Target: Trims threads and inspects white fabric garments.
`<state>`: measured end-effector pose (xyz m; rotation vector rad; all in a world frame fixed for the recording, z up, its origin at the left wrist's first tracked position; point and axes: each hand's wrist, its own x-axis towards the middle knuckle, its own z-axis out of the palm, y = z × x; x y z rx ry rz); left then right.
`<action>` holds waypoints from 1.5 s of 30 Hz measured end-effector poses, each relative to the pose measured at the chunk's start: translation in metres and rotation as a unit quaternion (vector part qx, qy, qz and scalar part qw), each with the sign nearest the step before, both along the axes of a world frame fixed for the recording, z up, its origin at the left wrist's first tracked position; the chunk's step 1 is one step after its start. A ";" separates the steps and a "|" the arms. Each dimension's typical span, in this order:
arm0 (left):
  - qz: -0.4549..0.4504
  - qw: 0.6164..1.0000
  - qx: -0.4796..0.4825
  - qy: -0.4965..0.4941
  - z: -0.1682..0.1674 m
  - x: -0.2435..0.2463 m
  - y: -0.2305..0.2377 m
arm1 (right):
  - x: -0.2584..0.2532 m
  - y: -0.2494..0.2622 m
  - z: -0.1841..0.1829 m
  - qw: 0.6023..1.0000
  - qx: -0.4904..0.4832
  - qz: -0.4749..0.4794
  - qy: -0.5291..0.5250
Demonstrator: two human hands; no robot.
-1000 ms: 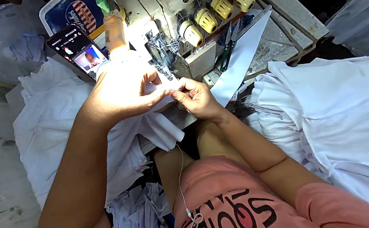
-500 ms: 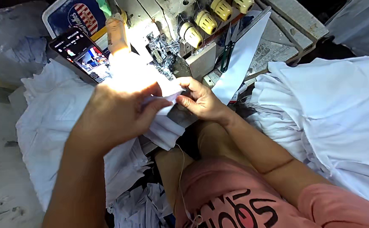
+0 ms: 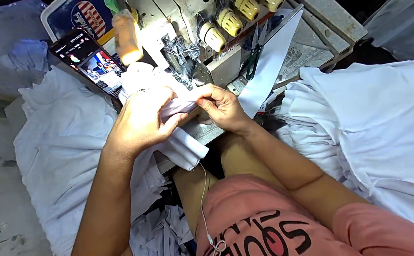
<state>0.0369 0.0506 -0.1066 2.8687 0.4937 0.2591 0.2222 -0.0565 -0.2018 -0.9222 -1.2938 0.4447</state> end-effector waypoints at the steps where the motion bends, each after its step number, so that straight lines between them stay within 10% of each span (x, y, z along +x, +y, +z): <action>1: 0.008 1.000 -0.003 -0.006 -0.003 -0.002 -0.002 | 0.000 -0.001 0.001 1.000 0.001 -0.002 -0.001; 13: 0.282 0.952 0.063 -0.096 -0.048 0.011 -0.071 | 0.055 -0.015 -0.015 0.916 -0.131 -0.379 -0.024; 30: 0.320 0.919 0.020 -0.228 -0.090 0.007 -0.120 | 0.059 -0.016 0.005 0.883 -0.294 -0.320 0.180; 35: 0.313 0.917 0.014 -0.249 -0.095 0.006 -0.118 | 0.027 -0.052 0.015 0.921 -0.260 -0.267 -0.115; 39: 0.312 0.914 0.019 -0.258 -0.094 0.007 -0.118 | 0.005 -0.057 0.047 0.868 -0.230 -0.222 -0.380; 45: 0.314 0.915 0.016 -0.254 -0.094 0.006 -0.117 | -0.011 -0.032 0.061 0.823 -0.203 -0.193 -0.495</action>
